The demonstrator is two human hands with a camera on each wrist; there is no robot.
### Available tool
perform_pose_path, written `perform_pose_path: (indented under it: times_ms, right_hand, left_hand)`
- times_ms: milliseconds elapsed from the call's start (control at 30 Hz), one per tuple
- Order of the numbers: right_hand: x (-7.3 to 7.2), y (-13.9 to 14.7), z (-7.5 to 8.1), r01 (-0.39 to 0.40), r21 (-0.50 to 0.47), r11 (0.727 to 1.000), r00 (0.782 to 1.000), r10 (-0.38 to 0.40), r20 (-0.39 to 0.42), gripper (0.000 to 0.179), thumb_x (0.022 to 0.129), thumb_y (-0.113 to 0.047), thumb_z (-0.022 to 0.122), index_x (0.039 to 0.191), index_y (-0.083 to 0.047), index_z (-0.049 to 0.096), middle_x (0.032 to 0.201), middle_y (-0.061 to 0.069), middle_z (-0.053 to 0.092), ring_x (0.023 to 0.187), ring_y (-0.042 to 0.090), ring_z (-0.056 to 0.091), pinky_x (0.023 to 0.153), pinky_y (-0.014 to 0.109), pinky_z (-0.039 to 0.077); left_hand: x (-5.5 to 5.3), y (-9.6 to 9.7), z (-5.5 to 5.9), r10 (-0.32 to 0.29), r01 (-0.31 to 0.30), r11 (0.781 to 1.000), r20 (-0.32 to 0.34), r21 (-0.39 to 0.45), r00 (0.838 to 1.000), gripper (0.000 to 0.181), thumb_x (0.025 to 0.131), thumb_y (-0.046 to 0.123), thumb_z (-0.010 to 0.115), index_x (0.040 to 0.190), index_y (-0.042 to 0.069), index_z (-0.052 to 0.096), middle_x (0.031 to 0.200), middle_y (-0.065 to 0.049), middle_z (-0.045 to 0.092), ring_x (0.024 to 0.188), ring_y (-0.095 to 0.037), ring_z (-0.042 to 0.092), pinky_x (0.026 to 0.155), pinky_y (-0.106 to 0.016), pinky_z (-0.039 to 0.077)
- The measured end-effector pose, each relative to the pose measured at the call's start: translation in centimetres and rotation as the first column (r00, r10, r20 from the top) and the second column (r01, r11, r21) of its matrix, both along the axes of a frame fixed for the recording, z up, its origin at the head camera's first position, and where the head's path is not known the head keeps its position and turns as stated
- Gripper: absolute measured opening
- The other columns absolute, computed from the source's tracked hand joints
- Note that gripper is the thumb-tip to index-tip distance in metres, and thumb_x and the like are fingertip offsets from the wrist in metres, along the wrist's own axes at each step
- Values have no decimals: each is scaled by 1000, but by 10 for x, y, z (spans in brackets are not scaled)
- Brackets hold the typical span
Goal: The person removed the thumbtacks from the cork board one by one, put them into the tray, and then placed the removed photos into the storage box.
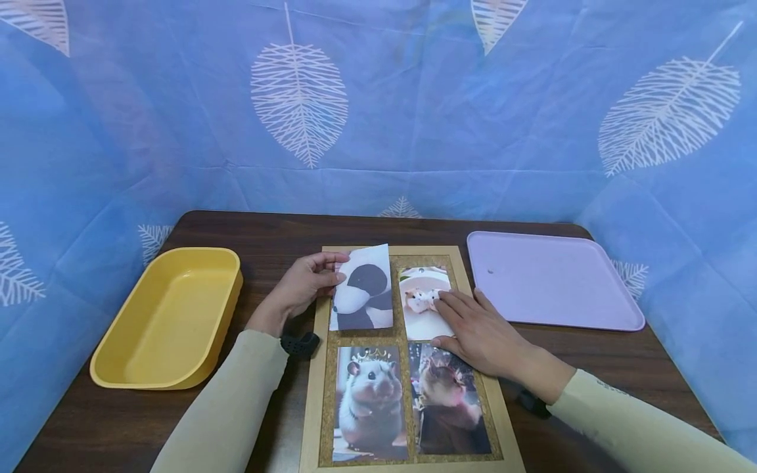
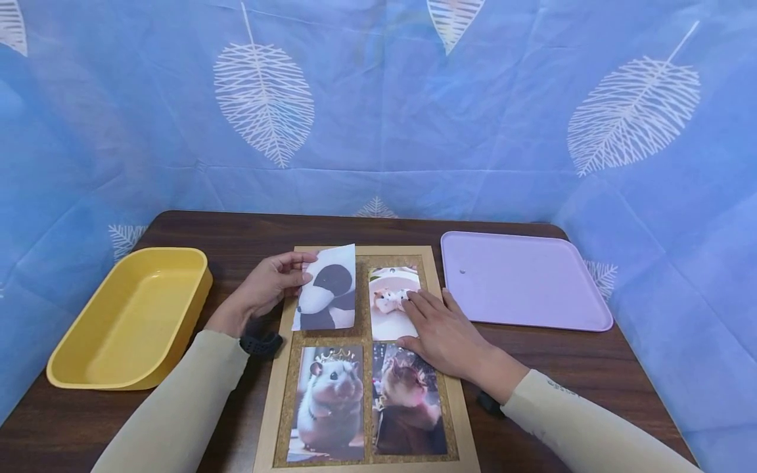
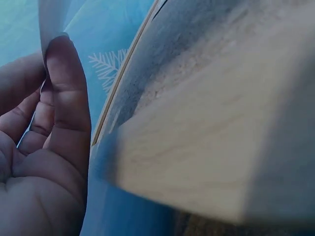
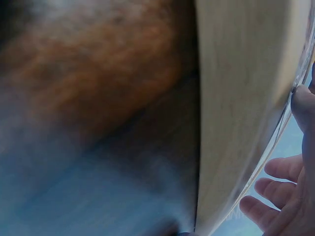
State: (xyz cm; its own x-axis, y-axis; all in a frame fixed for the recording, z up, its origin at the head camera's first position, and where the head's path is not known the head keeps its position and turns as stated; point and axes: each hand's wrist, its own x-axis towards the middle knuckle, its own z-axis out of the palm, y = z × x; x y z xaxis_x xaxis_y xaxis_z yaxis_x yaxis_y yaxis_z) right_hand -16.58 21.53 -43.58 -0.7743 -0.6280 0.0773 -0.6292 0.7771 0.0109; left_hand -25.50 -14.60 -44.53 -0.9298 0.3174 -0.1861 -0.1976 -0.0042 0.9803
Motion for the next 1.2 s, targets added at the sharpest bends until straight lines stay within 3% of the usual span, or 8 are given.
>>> perform_pose_path:
  times_ms: [233,733,967,1200]
  right_hand:
    - [2,5,-4,-2,-7,1000,1000,1,-12,69,106,-48,60,154,0,50,158,21,51,147,42,47,118,71,34]
    - [7,12,-9,-9,-61,998,999,7,-40,69,105,-47,62,151,3,52,157,24,51,146,44,48,115,70,39]
    - [8,12,-10,-32,-89,996,998,27,-59,69,104,-45,64,150,5,53,156,27,51,144,47,49,113,69,42]
    - [8,13,-13,-26,-91,996,999,23,-34,70,104,-45,64,151,5,52,155,28,51,145,46,48,114,68,42]
  left_hand:
    - [4,-3,4,5,-5,1000,18,29,1000,44,100,1,70,143,8,65,102,-1,60,85,-15,57,72,-24,57]
    - [10,-7,13,14,-13,999,-19,35,1000,43,100,2,71,142,7,64,106,-2,62,87,-15,57,74,-25,58]
    - [12,-11,19,14,-16,999,-77,-28,997,43,100,4,72,142,8,64,108,-3,60,90,-18,56,76,-28,56]
    - [15,-16,31,-26,15,994,-101,-109,995,41,103,5,68,142,13,63,118,-7,57,102,-23,58,84,-34,57]
